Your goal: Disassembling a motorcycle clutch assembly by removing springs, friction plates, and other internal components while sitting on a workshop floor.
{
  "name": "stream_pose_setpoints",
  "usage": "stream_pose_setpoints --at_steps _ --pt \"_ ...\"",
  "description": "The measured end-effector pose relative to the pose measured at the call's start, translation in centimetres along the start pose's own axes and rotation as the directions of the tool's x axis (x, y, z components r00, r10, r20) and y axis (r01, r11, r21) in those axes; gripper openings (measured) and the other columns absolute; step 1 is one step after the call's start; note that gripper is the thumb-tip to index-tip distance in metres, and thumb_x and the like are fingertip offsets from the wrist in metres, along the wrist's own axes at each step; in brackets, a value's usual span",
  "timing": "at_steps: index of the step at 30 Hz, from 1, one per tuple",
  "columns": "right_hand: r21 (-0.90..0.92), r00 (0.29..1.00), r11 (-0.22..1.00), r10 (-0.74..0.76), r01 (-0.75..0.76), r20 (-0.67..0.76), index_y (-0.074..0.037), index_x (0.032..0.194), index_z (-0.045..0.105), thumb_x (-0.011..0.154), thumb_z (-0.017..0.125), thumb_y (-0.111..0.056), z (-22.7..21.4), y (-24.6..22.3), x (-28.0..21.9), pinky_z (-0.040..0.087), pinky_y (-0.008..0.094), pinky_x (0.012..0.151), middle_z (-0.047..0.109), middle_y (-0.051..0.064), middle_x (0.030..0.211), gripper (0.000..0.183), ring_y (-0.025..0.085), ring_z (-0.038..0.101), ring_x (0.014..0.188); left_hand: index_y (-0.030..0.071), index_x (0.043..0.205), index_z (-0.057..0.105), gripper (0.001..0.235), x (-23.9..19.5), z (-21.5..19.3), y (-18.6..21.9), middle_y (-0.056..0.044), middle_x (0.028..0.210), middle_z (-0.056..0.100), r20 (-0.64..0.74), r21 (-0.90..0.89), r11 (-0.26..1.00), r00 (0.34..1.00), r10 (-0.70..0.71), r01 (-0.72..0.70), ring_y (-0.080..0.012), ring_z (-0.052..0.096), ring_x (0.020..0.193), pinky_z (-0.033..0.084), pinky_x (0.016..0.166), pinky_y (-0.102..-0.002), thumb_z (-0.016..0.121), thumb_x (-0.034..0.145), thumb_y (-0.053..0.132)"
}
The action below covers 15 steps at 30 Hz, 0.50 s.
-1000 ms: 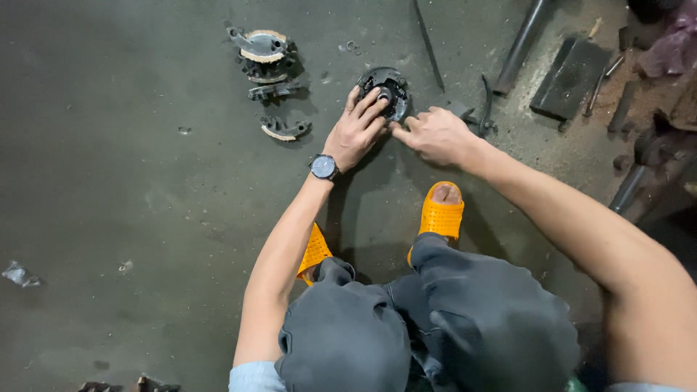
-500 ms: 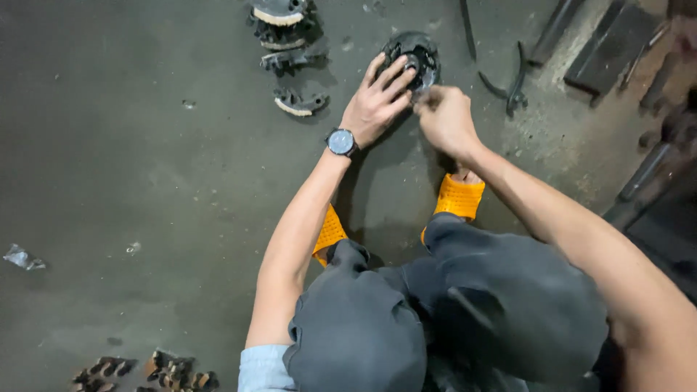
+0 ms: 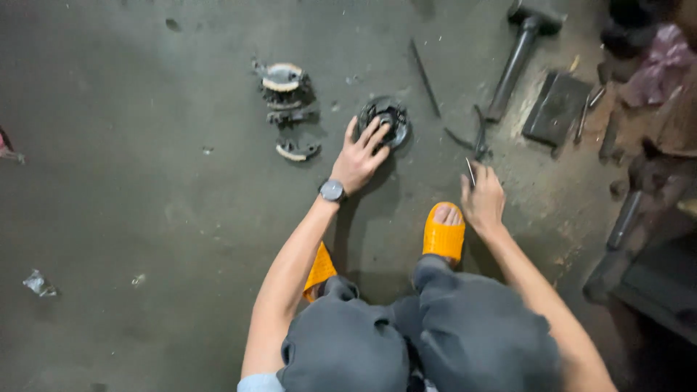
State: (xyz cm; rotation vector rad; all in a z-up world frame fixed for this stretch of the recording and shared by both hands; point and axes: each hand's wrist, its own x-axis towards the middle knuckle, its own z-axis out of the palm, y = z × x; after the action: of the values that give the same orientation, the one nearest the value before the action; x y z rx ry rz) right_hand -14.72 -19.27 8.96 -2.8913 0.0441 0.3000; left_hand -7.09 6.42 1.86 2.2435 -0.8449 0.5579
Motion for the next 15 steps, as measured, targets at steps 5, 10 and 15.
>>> stream_pose_setpoints --at_steps 5,10,15 --pt "-0.12 0.995 0.988 0.095 -0.095 -0.003 0.005 0.113 0.052 0.089 0.06 -0.024 0.7 3.6 -0.9 0.045 0.046 0.074 0.051 0.02 0.093 0.038 0.038 0.056 0.087 0.007 0.09 0.057 0.008 -0.6 1.1 0.0 -0.015 0.109 0.054 0.073 -0.025 1.0 0.997 0.003 -0.001 -0.029 0.053 0.107 0.034 0.096 -0.056 0.05 0.089 0.01" --pt "0.229 0.967 0.969 0.14 -0.089 -0.215 0.0 0.106 0.05 0.089 0.062 -0.002 -1.3 5.0 7.7 0.049 0.042 0.065 0.046 0.015 0.091 0.021 0.035 0.055 0.08 0.008 0.089 0.058 0.011 2.0 1.4 -6.2 -0.01 0.088 0.054 0.052 0.104 0.976 0.979 -0.196 0.19 -0.0265 0.058 0.081 0.046 0.076 -0.04 0.047 0.089 0.008" --pt "0.155 0.95 0.961 0.256 -0.23 -0.179 0.001 0.11 0.048 0.081 0.081 -0.03 0.5 8.7 18.9 0.046 0.053 0.069 0.056 0.019 0.087 0.054 0.042 0.058 0.084 0.01 0.088 0.054 0.005 2.0 4.4 -11.6 -0.004 0.081 0.046 0.309 0.238 0.906 0.858 -0.411 0.349 -0.0209 0.051 0.074 0.043 0.062 -0.031 0.051 0.085 0.008"
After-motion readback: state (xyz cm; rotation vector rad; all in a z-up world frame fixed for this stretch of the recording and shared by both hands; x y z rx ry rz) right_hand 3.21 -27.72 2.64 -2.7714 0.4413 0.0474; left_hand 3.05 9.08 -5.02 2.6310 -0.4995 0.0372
